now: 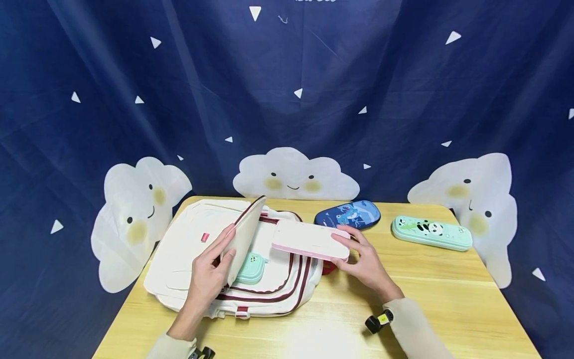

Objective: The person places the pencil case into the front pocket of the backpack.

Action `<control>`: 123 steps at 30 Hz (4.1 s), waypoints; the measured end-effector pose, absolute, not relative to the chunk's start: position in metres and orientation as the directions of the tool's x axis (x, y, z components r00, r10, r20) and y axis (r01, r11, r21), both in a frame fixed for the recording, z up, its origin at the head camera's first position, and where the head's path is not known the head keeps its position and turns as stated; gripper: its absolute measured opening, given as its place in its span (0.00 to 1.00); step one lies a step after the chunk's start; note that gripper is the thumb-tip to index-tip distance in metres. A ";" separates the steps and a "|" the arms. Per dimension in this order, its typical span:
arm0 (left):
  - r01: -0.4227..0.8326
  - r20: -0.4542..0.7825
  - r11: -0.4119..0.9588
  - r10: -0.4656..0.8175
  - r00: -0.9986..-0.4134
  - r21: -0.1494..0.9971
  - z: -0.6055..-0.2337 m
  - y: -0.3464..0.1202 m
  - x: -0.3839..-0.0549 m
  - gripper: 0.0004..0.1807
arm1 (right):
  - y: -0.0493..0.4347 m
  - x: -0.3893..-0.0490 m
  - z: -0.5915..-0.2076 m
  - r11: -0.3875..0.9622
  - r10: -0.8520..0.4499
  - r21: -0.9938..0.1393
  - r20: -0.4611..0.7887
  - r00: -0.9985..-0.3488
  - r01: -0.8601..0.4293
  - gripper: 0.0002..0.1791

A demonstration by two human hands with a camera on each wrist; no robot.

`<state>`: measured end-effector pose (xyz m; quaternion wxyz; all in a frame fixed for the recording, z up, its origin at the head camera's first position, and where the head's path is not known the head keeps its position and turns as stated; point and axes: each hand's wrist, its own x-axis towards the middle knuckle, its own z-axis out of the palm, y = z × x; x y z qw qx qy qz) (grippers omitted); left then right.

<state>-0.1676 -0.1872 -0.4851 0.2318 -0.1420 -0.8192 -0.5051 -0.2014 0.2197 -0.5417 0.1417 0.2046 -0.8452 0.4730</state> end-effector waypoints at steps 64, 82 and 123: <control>0.472 0.529 0.447 -0.004 -0.848 0.760 -0.486 -0.186 -0.167 0.28 | 0.127 -0.249 -0.554 0.480 -0.354 -0.685 0.422 -0.835 -0.549 0.32; 0.489 0.543 0.439 0.002 -0.840 0.754 -0.485 -0.185 -0.166 0.28 | 0.125 -0.250 -0.561 0.510 -0.446 -0.576 0.457 -0.769 -0.638 0.34; 0.509 0.564 0.434 0.004 -0.826 0.743 -0.488 -0.185 -0.167 0.28 | 0.122 -0.247 -0.545 0.684 -0.500 -0.381 0.376 -0.780 -0.622 0.41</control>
